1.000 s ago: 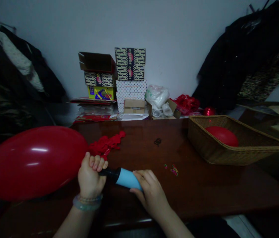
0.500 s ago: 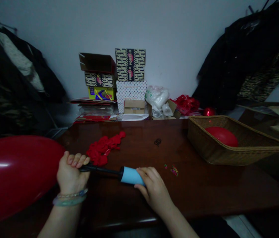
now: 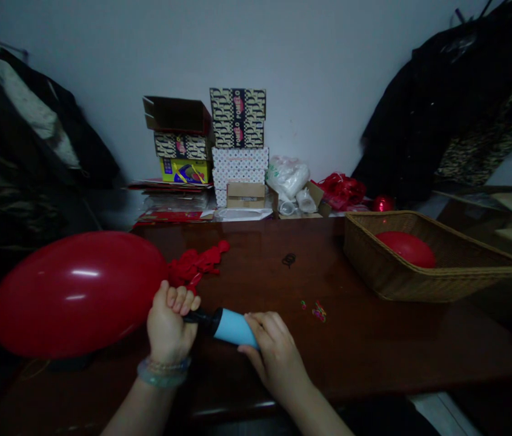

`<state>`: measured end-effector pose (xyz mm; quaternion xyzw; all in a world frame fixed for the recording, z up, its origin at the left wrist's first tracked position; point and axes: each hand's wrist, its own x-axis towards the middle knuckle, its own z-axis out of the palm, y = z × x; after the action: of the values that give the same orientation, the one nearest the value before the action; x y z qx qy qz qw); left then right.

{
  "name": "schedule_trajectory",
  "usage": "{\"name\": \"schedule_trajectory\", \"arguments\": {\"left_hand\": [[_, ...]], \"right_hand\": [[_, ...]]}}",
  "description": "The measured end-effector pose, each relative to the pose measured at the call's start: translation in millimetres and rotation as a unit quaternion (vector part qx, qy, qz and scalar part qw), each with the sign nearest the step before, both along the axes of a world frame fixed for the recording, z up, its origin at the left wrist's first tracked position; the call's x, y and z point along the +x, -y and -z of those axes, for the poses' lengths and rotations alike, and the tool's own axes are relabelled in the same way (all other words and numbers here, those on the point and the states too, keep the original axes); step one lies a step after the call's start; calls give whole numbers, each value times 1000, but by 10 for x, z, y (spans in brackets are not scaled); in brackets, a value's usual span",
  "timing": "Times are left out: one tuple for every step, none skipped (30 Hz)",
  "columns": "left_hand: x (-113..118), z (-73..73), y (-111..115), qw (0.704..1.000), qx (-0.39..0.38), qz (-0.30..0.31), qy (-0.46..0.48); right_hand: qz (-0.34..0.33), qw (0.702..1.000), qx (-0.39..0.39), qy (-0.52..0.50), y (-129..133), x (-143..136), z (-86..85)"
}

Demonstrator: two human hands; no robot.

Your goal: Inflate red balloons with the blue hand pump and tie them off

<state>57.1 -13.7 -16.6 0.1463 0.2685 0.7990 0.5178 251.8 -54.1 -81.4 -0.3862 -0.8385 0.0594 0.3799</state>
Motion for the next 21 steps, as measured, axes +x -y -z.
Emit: {"name": "schedule_trajectory", "arguments": {"left_hand": [[1, -3, -2, 1000, 0, 2, -2], [-4, -10, -5, 1000, 2, 1, -5], [-14, -20, -8, 1000, 5, -1, -8], [-29, -32, -10, 1000, 10, -4, -12], [-49, -45, -12, 1000, 16, -6, -17], [-73, -60, -15, 999, 22, -9, -21], [-102, -75, -18, 999, 27, -13, -24], [-136, -91, -24, 999, 29, -19, -23], [-173, -107, -31, 999, 31, -25, -21], [-212, -123, -39, 999, 30, -35, -16], [-250, -138, -47, 999, 28, -44, -8], [-285, -151, -55, 998, 26, -49, -3], [-315, -161, -62, 998, 25, -56, 3], [-337, -168, -67, 998, 24, -60, 8], [-352, -172, -71, 998, 23, -63, 11], [-359, -174, -72, 997, 22, -66, 13], [-358, -173, -73, 997, 21, -67, 14], [-352, -171, -73, 997, 19, -67, 14], [-342, -168, -73, 997, 18, -67, 15], [-329, -165, -72, 998, 16, -65, 17], [-314, -162, -70, 998, 15, -62, 20]], "right_hand": [[2, 1000, -4, 0, -5, -11, 0], [4, 1000, -7, 0, -11, -19, 2], [6, 1000, -9, 0, -19, -23, 6], [6, 1000, -10, -1, -28, -21, 12], [7, 1000, -9, -2, -38, -11, 20], [6, 1000, -7, -2, -51, 6, 30], [5, 1000, -4, -2, -65, 33, 40], [6, 1000, 1, -1, -83, 69, 48], [8, 1000, 5, 1, -101, 112, 55], [9, 1000, 10, 4, -121, 159, 59], [11, 1000, 15, 7, -141, 208, 60], [12, 1000, 18, 10, -158, 253, 60], [13, 1000, 21, 12, -171, 292, 58], [12, 1000, 22, 13, -180, 322, 56], [12, 1000, 22, 13, -182, 341, 53], [12, 1000, 22, 12, -179, 350, 51], [12, 1000, 23, 9, -172, 350, 49], [11, 1000, 22, 7, -160, 343, 45], [11, 1000, 22, 5, -147, 332, 40], [12, 1000, 23, 2, -132, 317, 33], [12, 1000, 24, 1, -116, 299, 24]]}}
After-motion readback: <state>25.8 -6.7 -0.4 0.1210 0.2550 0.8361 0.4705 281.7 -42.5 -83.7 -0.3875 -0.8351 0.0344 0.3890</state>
